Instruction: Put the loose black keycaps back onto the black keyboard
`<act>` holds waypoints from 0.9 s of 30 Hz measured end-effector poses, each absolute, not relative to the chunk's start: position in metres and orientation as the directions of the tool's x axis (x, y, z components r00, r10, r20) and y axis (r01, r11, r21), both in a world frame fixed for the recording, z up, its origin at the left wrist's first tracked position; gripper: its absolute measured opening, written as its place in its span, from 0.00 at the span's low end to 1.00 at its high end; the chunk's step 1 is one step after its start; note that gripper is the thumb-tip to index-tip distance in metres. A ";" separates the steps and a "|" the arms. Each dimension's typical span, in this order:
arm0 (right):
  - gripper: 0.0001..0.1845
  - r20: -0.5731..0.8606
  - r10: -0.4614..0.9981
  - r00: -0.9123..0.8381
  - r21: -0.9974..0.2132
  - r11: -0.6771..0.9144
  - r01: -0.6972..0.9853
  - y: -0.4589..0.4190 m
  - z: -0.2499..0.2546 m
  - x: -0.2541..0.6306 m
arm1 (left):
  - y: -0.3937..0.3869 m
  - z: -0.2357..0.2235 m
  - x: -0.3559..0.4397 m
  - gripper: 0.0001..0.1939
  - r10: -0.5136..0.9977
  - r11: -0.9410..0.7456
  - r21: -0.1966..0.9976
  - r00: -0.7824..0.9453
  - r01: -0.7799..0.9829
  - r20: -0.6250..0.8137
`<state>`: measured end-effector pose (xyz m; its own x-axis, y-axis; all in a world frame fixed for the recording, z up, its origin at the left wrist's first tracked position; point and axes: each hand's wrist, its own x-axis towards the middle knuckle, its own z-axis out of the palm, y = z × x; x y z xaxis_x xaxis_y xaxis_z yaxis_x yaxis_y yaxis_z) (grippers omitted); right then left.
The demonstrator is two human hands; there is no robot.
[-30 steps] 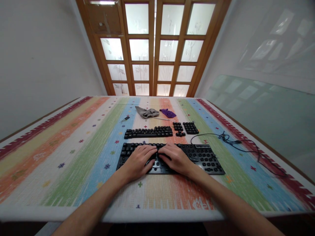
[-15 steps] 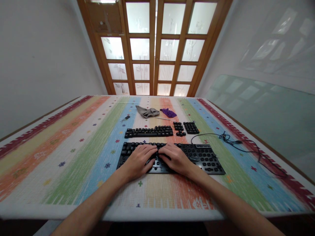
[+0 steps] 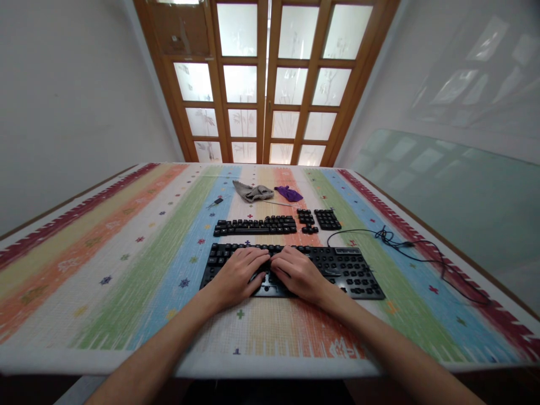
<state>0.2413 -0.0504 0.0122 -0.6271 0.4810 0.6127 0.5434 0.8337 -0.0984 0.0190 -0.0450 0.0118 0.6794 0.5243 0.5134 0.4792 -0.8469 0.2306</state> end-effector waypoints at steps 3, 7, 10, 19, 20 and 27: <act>0.13 0.626 0.476 -0.618 -0.078 0.826 0.558 -0.050 0.012 0.240 | -0.045 0.012 0.019 0.18 0.521 -0.849 0.227 0.681 0.477 0.514; 0.12 0.638 0.503 -0.583 -0.098 0.804 0.587 -0.050 0.012 0.239 | -0.045 0.011 0.019 0.18 0.514 -0.853 0.226 0.681 0.470 0.522; 0.13 0.623 0.499 -0.602 -0.074 0.804 0.590 -0.051 0.013 0.239 | -0.045 0.011 0.019 0.17 0.517 -0.851 0.228 0.679 0.473 0.521; 0.11 0.580 0.467 -0.667 -0.042 0.835 0.548 -0.045 0.017 0.242 | -0.044 0.011 0.019 0.16 0.508 -0.854 0.198 0.686 0.482 0.521; 0.11 0.568 0.465 -0.679 -0.029 0.836 0.548 -0.045 0.018 0.242 | -0.044 0.011 0.019 0.16 0.509 -0.853 0.200 0.686 0.481 0.520; 0.08 0.502 0.573 -0.648 -0.096 0.781 0.617 -0.051 0.027 0.242 | -0.045 0.012 0.020 0.16 0.508 -0.855 0.203 0.687 0.478 0.520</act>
<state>0.2419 -0.0512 0.0274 -0.6478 0.5733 0.5016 0.6169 0.7812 -0.0961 0.0198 -0.0447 0.0119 0.6868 0.5075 0.5203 0.4779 -0.8547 0.2029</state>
